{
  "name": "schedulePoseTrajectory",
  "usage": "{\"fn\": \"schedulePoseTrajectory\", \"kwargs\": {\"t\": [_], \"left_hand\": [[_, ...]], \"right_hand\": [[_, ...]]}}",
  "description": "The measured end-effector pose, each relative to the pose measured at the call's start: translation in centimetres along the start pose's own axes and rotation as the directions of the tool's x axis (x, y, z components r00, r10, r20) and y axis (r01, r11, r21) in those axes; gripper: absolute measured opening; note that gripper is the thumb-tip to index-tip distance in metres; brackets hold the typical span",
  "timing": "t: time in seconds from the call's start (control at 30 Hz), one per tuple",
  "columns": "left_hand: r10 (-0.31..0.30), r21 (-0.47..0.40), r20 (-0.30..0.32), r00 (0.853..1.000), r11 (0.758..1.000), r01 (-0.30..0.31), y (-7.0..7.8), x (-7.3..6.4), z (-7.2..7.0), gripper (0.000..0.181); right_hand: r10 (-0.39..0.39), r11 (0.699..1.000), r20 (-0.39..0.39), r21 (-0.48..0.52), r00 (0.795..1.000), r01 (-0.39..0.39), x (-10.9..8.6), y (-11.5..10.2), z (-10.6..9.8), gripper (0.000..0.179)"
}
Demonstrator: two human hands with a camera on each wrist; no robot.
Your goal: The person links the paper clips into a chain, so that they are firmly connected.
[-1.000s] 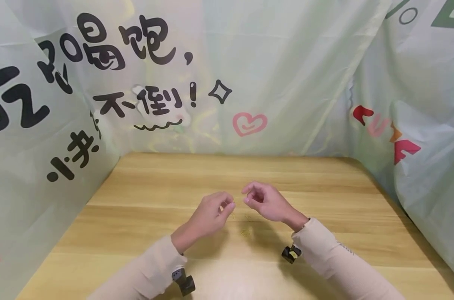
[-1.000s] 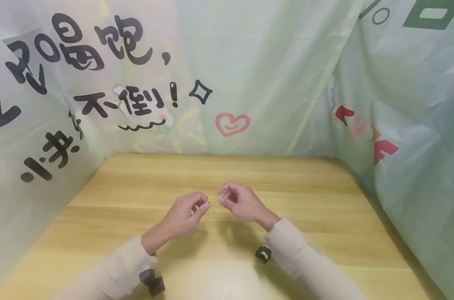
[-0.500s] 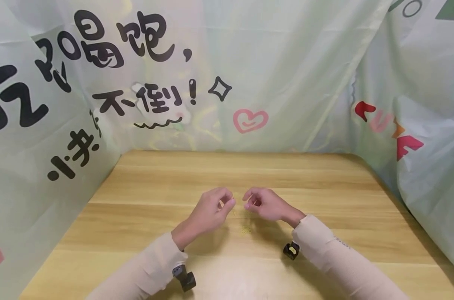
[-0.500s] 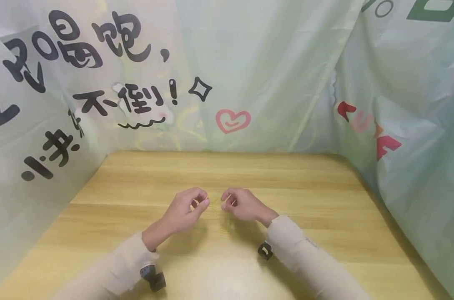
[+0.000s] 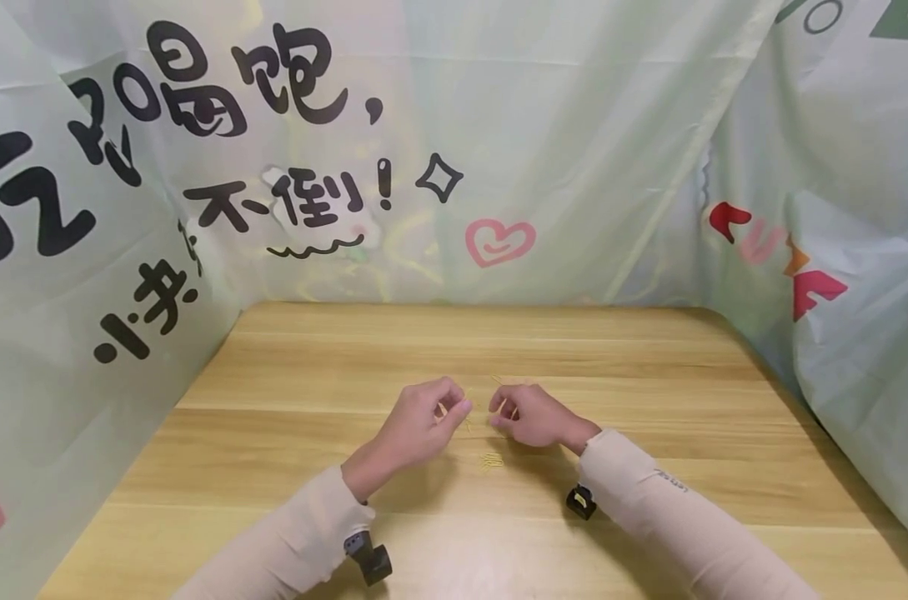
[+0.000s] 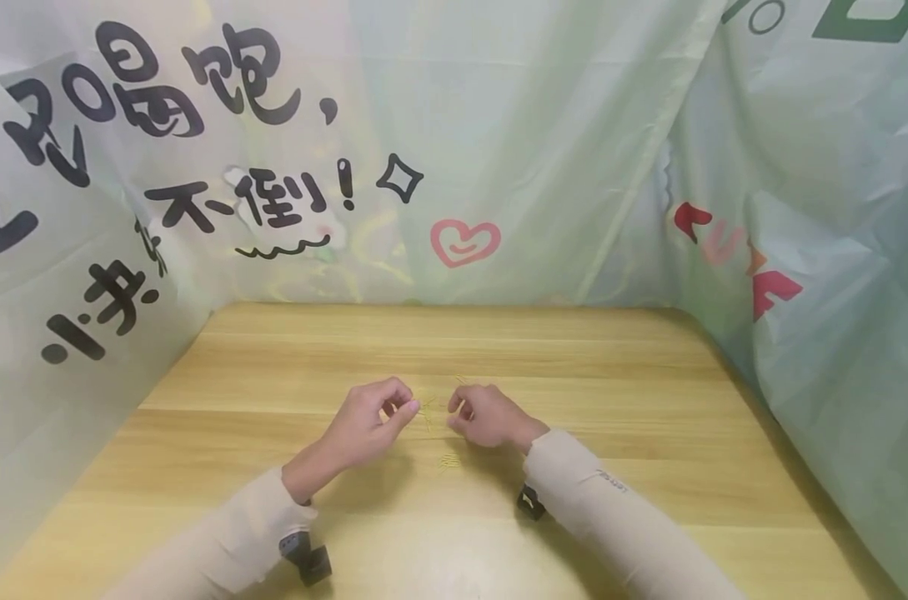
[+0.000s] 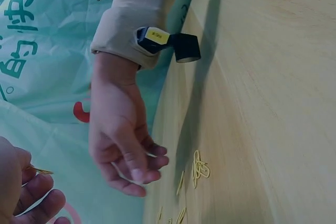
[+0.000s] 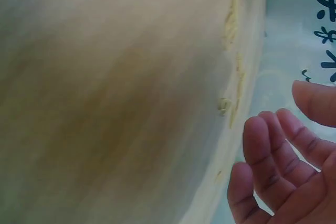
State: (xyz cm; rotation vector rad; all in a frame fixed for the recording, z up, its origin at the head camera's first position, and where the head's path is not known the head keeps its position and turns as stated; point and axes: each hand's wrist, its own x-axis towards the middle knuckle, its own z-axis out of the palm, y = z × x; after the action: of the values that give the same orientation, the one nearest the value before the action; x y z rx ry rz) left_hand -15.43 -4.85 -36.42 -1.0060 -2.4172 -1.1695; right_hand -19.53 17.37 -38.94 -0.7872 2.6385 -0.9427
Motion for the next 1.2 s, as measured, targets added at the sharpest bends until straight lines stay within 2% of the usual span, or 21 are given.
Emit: {"fn": "schedulePoseTrajectory", "kwargs": {"t": [0.23,0.47,0.7,0.9,1.2], "left_hand": [[-0.003,-0.018,0.019,1.0,1.0,0.004,0.1,0.0,0.0,0.011],[-0.072,-0.062,0.054,0.996,0.995,0.075,0.1,-0.6,0.2,0.011],[-0.051,-0.081,0.048,0.998,0.995,0.055,0.1,-0.2,0.2,0.013],[-0.06,-0.082,0.062,0.996,0.995,0.065,0.1,-0.1,0.2,0.014],[-0.054,-0.079,0.056,0.997,0.995,0.058,0.1,-0.1,0.2,0.012]], "right_hand": [[0.083,0.993,0.034,-0.092,0.996,-0.08,0.0,0.6,0.4,0.006],[0.116,0.99,0.084,-0.085,0.99,-0.109,0.0,0.8,1.2,0.009],[0.157,0.98,0.037,-0.132,0.987,-0.151,0.6,0.3,0.9,0.015],[0.179,0.972,0.059,-0.164,0.982,-0.167,0.8,0.3,0.9,0.017],[0.185,0.961,0.028,-0.213,0.982,-0.175,0.8,0.1,0.7,0.019]]}}
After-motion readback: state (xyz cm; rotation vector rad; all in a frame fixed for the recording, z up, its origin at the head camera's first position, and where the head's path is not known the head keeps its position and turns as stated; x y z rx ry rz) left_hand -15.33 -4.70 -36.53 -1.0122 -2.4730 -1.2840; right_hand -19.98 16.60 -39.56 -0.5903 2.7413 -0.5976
